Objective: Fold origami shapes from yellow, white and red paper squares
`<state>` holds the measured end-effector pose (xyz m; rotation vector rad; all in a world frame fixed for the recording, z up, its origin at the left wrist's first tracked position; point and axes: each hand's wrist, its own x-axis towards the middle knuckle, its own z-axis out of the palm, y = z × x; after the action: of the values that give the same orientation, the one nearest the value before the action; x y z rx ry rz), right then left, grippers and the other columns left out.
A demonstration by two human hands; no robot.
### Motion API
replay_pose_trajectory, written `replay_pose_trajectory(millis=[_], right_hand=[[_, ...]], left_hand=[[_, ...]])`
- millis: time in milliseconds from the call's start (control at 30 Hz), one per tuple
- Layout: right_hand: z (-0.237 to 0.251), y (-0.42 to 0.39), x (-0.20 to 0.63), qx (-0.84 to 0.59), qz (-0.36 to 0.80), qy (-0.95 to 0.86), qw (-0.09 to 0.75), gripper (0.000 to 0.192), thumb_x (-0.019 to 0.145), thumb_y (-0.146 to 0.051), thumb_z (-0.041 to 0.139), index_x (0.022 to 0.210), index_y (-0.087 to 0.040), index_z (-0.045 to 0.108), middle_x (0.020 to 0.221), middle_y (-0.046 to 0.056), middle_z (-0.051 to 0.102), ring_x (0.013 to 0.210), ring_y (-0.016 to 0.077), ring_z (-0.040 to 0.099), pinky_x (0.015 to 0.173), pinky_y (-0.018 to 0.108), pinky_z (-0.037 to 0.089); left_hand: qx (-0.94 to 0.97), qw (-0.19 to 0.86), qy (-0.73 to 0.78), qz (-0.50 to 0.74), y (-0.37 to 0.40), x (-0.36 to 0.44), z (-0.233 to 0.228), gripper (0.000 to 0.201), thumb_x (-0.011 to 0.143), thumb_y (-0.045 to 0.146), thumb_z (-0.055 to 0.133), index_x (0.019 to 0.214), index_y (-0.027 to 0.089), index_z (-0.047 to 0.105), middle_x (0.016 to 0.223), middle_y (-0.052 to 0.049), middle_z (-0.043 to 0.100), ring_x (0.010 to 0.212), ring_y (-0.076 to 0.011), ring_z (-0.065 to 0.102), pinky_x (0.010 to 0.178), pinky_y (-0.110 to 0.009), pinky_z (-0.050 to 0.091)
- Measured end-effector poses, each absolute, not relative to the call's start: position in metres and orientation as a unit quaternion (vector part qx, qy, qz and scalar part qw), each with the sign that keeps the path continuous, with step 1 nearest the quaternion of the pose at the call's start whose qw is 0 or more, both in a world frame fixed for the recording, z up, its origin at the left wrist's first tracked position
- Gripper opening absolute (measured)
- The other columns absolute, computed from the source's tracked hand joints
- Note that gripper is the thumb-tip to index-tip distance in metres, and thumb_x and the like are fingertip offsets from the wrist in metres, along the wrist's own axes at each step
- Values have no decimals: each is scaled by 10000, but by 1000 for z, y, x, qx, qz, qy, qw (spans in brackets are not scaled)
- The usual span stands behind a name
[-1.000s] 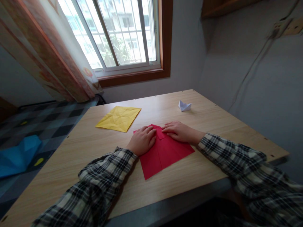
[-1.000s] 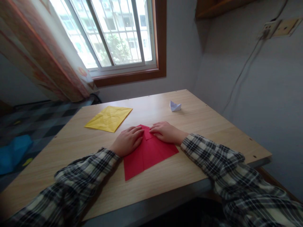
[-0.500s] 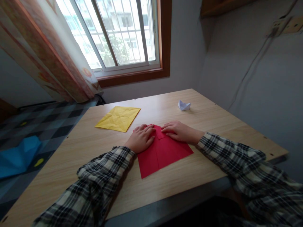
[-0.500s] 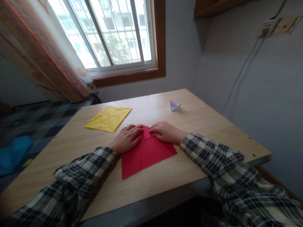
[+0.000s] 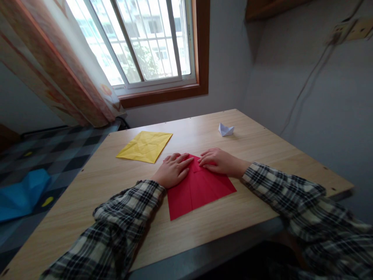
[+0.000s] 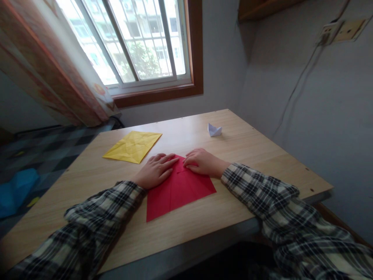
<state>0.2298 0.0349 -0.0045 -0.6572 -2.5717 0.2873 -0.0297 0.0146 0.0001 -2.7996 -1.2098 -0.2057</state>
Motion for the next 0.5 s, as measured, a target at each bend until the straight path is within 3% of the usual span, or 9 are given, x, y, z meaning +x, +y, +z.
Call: replay_pose_trajectory(millis=[167, 500], right_hand=[[-4, 35, 231, -216, 103, -942, 235, 204, 929, -235, 599, 1003, -268, 786, 1104, 38, 761, 1055, 200, 668, 992, 397, 467], [-8, 26, 222, -195, 81, -952, 223, 287, 975, -226, 534, 1192, -257, 720, 1272, 56, 692, 1264, 208, 558, 1085, 414, 395]], left_hand=[[-916, 43, -395, -62, 14, -29, 0, 477, 1000, 375, 364, 1435, 266, 527, 1503, -65, 511, 1274, -302, 477, 1096, -512, 371], [-914, 46, -398, -57, 14, -30, -1, 491, 998, 365, 382, 1464, 255, 488, 1506, -73, 506, 1278, -304, 477, 1095, -503, 368]])
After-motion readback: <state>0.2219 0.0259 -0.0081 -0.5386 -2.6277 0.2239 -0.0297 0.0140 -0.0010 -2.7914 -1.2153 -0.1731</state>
